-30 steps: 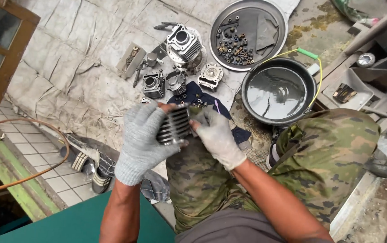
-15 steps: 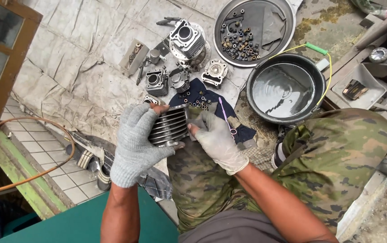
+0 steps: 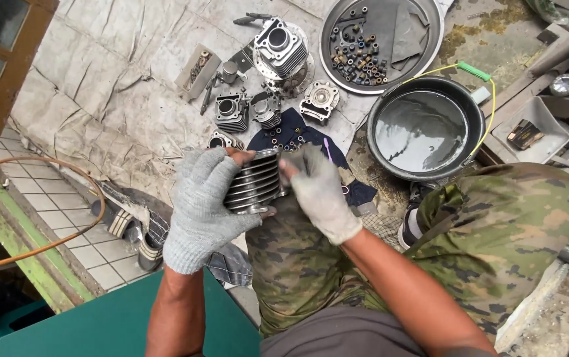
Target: The person cleans a metal engine cylinder head using a purple brush and a cloth. They scrub the exterior fins and interior surfaces, then wipe the part with a cloth. Finally, they use a wrench to tighten a bolt on the cylinder head.
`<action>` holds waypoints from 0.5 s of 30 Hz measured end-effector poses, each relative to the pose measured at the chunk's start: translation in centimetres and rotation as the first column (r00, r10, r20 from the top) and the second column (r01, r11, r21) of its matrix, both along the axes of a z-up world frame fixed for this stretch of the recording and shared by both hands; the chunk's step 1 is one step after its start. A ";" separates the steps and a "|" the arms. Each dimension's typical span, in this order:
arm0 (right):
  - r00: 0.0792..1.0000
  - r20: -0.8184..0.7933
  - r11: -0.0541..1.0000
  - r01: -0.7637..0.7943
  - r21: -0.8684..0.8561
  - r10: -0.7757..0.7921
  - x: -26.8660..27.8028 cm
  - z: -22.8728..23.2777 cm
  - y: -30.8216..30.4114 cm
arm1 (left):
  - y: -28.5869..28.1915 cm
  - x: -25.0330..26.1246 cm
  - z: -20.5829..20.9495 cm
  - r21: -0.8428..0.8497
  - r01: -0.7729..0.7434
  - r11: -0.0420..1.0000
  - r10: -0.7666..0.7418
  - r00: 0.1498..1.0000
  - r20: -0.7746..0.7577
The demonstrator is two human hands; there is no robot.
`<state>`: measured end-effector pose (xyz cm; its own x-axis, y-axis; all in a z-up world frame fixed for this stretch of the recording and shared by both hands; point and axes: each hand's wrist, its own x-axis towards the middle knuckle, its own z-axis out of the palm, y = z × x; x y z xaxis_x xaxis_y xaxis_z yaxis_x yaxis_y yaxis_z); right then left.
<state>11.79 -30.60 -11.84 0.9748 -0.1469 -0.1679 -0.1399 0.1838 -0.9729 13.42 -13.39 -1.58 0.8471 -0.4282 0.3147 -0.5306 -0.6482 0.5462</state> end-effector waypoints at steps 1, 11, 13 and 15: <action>0.999 0.025 0.999 0.039 0.004 -0.039 0.9 -0.3 0.3 | -0.1 -0.1 -0.1 -0.004 -0.014 1.000 0.015 1.000 0.015; 0.996 -0.090 0.987 0.044 0.156 -0.030 0.2 1.1 -0.6 | 1.6 -1.0 0.5 0.011 0.032 0.999 -0.033 0.995 0.093; 0.998 -0.070 0.991 0.016 0.135 -0.007 0.3 0.7 0.5 | 1.9 -1.9 0.4 0.019 0.029 0.999 -0.031 0.994 0.102; 0.998 -0.057 0.994 -0.016 0.109 0.023 -1.0 0.8 0.6 | 2.3 -3.0 -0.1 0.022 0.020 1.000 -0.022 0.994 0.106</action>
